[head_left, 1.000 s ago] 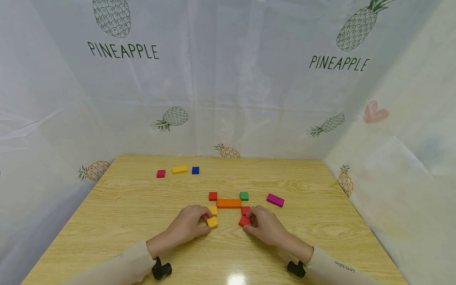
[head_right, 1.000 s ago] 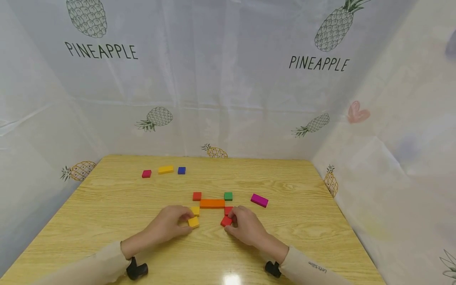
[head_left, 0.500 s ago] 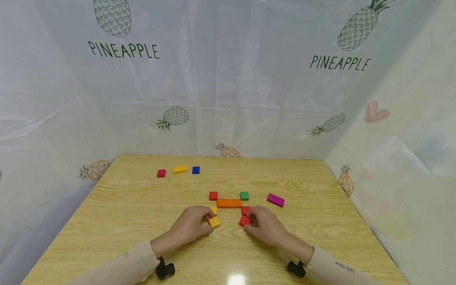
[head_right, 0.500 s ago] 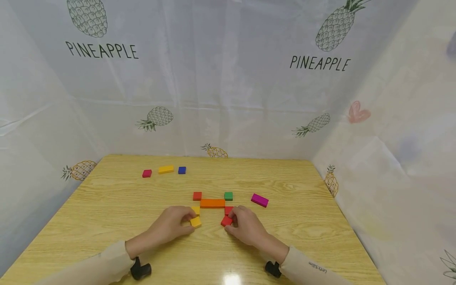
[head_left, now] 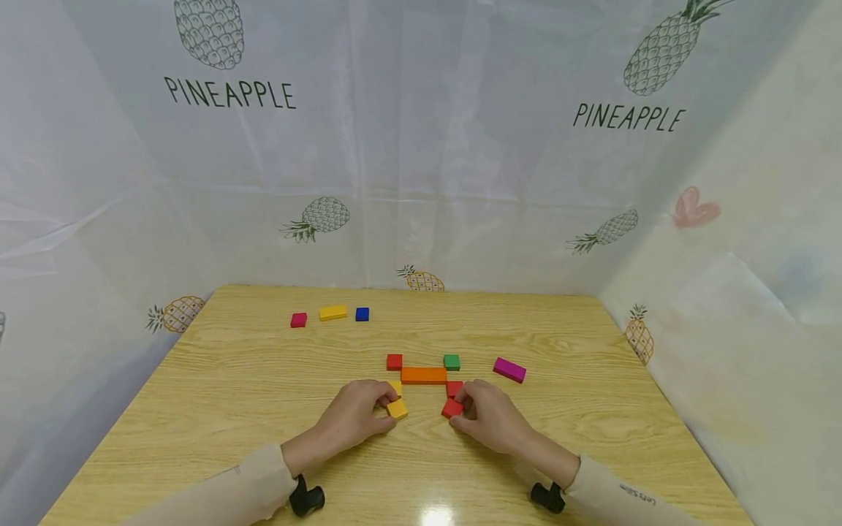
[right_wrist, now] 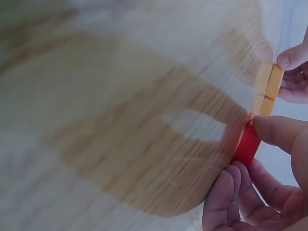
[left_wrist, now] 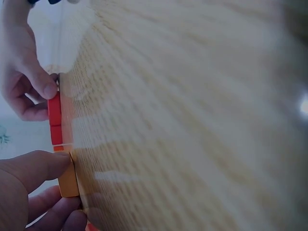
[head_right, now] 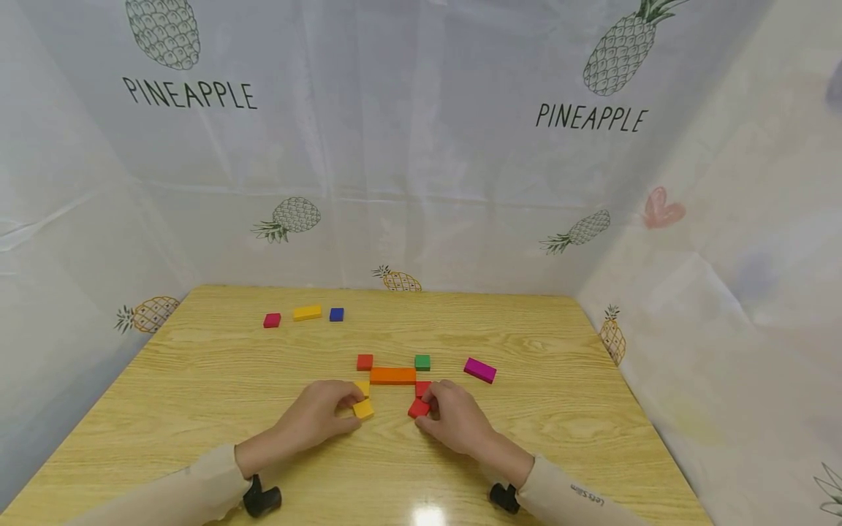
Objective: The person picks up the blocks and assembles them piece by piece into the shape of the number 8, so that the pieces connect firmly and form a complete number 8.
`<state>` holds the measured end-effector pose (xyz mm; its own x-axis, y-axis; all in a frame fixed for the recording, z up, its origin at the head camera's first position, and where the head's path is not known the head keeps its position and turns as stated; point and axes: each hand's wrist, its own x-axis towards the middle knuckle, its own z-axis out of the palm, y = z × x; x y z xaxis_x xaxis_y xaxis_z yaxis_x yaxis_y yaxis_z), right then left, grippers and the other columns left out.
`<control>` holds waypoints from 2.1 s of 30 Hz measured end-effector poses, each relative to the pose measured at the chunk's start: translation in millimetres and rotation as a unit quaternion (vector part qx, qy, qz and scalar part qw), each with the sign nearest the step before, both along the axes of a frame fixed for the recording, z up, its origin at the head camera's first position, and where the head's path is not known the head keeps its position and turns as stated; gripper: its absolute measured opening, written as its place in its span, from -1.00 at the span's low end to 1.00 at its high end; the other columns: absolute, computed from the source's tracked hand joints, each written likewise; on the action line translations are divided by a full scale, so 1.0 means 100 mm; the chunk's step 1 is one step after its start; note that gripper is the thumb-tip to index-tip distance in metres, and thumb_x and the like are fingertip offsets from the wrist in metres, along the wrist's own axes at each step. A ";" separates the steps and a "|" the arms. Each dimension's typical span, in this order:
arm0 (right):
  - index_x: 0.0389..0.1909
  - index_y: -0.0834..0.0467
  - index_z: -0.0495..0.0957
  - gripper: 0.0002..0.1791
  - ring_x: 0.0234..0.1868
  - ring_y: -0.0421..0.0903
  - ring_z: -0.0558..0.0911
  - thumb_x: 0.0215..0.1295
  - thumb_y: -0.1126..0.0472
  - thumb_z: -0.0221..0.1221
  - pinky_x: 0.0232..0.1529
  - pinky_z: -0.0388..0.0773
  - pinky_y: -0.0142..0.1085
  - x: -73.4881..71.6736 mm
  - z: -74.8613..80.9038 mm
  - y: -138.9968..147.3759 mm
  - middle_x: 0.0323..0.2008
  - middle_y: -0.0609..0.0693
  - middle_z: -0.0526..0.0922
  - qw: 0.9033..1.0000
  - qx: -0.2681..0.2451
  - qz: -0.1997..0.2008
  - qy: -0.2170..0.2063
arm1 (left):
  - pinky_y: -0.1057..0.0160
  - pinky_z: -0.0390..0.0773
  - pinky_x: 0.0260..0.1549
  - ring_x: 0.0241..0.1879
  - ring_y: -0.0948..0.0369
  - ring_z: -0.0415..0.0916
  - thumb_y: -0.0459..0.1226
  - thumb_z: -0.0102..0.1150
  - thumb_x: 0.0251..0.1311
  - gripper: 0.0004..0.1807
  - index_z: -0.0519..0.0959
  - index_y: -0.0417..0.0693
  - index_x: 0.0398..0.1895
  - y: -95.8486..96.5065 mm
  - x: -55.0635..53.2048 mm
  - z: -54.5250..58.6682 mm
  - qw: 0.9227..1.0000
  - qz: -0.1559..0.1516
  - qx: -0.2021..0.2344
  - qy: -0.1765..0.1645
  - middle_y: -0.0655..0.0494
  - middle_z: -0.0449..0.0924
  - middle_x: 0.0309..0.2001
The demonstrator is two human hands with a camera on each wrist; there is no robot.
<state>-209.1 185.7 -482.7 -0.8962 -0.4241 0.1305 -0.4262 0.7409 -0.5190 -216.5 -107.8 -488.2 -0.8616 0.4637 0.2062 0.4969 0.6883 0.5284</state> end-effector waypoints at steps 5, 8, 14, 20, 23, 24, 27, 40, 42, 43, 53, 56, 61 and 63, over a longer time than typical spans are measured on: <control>-0.18 0.11 0.63 -0.75 -0.36 -0.25 0.46 0.28 0.17 0.51 -0.34 0.48 -0.38 0.00 0.00 0.00 -0.32 -0.12 0.57 1.000 -0.001 0.000 0.000 | 0.31 0.62 -0.23 -0.27 0.32 0.58 -0.25 0.64 0.09 -0.71 0.76 -0.01 -0.13 0.00 0.00 0.00 1.000 0.000 -0.001 0.002 0.23 0.71 -0.24; -0.18 0.11 0.63 -0.75 -0.36 -0.24 0.47 0.28 0.17 0.51 -0.34 0.49 -0.39 0.00 0.00 0.00 -0.32 -0.11 0.57 1.000 -0.002 0.002 0.000 | 0.31 0.63 -0.23 -0.27 0.32 0.57 -0.25 0.64 0.08 -0.71 0.76 0.00 -0.13 0.00 0.00 -0.01 1.000 0.000 0.000 0.004 0.23 0.71 -0.25; -0.17 0.11 0.63 -0.75 -0.36 -0.24 0.48 0.27 0.17 0.51 -0.33 0.50 -0.39 0.01 0.00 0.00 -0.31 -0.11 0.57 1.000 -0.002 0.002 0.000 | 0.30 0.63 -0.22 -0.27 0.33 0.56 -0.25 0.65 0.08 -0.71 0.76 0.01 -0.14 0.00 0.00 -0.02 1.000 0.002 -0.001 0.003 0.25 0.70 -0.26; -0.18 0.10 0.63 -0.75 -0.35 -0.23 0.48 0.28 0.16 0.51 -0.33 0.49 -0.39 0.00 0.00 0.00 -0.31 -0.10 0.57 1.000 -0.003 0.001 0.001 | 0.31 0.62 -0.23 -0.27 0.34 0.56 -0.25 0.65 0.09 -0.71 0.76 0.01 -0.13 0.00 0.00 -0.01 1.000 0.003 -0.003 -0.003 0.26 0.70 -0.26; -0.19 0.11 0.63 -0.75 -0.35 -0.22 0.48 0.27 0.17 0.52 -0.33 0.49 -0.39 0.01 0.00 0.00 -0.31 -0.10 0.58 1.000 -0.005 0.002 0.002 | 0.31 0.62 -0.23 -0.27 0.33 0.56 -0.25 0.64 0.09 -0.71 0.76 0.00 -0.13 0.00 -0.01 -0.01 1.000 0.004 -0.003 -0.002 0.25 0.70 -0.25; -0.19 0.11 0.63 -0.75 -0.35 -0.22 0.48 0.27 0.17 0.52 -0.32 0.49 -0.39 0.01 0.00 0.00 -0.31 -0.09 0.58 1.000 -0.005 0.002 0.002 | 0.31 0.62 -0.23 -0.27 0.33 0.57 -0.25 0.64 0.09 -0.71 0.76 0.00 -0.13 0.00 -0.01 -0.01 1.000 0.004 -0.004 -0.002 0.24 0.70 -0.25; -0.19 0.10 0.63 -0.75 -0.35 -0.22 0.48 0.27 0.16 0.52 -0.32 0.49 -0.39 0.01 0.00 0.00 -0.31 -0.10 0.58 1.000 -0.006 0.002 0.003 | 0.31 0.62 -0.23 -0.28 0.33 0.57 -0.25 0.64 0.08 -0.71 0.76 0.00 -0.13 0.00 -0.01 -0.01 1.000 0.004 -0.004 0.001 0.23 0.70 -0.26; -0.18 0.11 0.63 -0.75 -0.35 -0.25 0.46 0.27 0.16 0.52 -0.32 0.50 -0.39 0.00 0.00 0.01 -0.31 -0.10 0.58 1.000 -0.008 0.007 0.008 | 0.32 0.62 -0.25 -0.28 0.33 0.57 -0.26 0.65 0.08 -0.71 0.76 0.00 -0.13 0.00 -0.01 -0.01 1.000 0.002 -0.005 0.007 0.23 0.71 -0.27; -0.18 0.12 0.63 -0.75 -0.36 -0.26 0.46 0.27 0.17 0.52 -0.33 0.50 -0.39 0.00 0.00 0.02 -0.31 -0.09 0.58 1.000 -0.009 0.007 0.009 | 0.32 0.62 -0.24 -0.28 0.33 0.58 -0.26 0.64 0.08 -0.71 0.76 0.00 -0.13 0.00 -0.01 -0.02 1.000 0.002 -0.006 0.008 0.24 0.70 -0.26; -0.18 0.12 0.63 -0.75 -0.36 -0.27 0.45 0.27 0.17 0.52 -0.33 0.50 -0.39 0.00 0.00 0.02 -0.31 -0.09 0.58 1.000 -0.009 0.008 0.010 | 0.32 0.62 -0.24 -0.28 0.33 0.58 -0.26 0.64 0.08 -0.71 0.76 0.00 -0.13 0.00 -0.01 -0.02 1.000 0.002 -0.006 0.008 0.25 0.70 -0.26; -0.17 0.13 0.64 -0.75 -0.35 -0.25 0.47 0.28 0.18 0.51 -0.33 0.50 -0.39 0.01 0.01 0.01 -0.31 -0.09 0.58 1.000 -0.008 0.012 0.009 | 0.32 0.62 -0.24 -0.28 0.33 0.58 -0.26 0.64 0.08 -0.71 0.77 0.00 -0.13 0.00 -0.01 -0.01 1.000 0.002 -0.003 0.007 0.24 0.71 -0.27; -0.16 0.14 0.64 -0.75 -0.35 -0.26 0.47 0.28 0.18 0.51 -0.32 0.50 -0.39 0.01 0.01 0.01 -0.31 -0.09 0.58 1.000 -0.008 0.012 0.009 | 0.32 0.63 -0.24 -0.28 0.32 0.58 -0.27 0.64 0.08 -0.71 0.77 -0.01 -0.13 0.00 0.00 -0.01 1.000 0.003 0.000 0.006 0.23 0.71 -0.27; -0.17 0.14 0.64 -0.75 -0.35 -0.25 0.47 0.28 0.18 0.51 -0.33 0.50 -0.39 0.00 0.00 0.01 -0.31 -0.09 0.58 1.000 -0.009 0.012 0.009 | 0.32 0.62 -0.24 -0.28 0.32 0.58 -0.27 0.64 0.08 -0.71 0.76 -0.01 -0.13 0.00 0.00 -0.01 1.000 0.004 0.001 0.003 0.24 0.70 -0.26; -0.17 0.14 0.64 -0.75 -0.35 -0.25 0.47 0.28 0.18 0.51 -0.33 0.50 -0.39 0.00 0.00 0.02 -0.31 -0.09 0.58 1.000 -0.009 0.013 0.010 | 0.32 0.62 -0.24 -0.28 0.32 0.57 -0.26 0.65 0.08 -0.71 0.76 -0.01 -0.13 0.00 0.00 -0.01 1.000 0.004 0.001 0.002 0.24 0.70 -0.26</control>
<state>-208.8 187.3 -482.6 -0.8823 -0.4443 0.1551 -0.4549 0.7206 -0.5233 -216.6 -108.2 -489.2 -0.8644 0.4569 0.2099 0.4936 0.6913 0.5277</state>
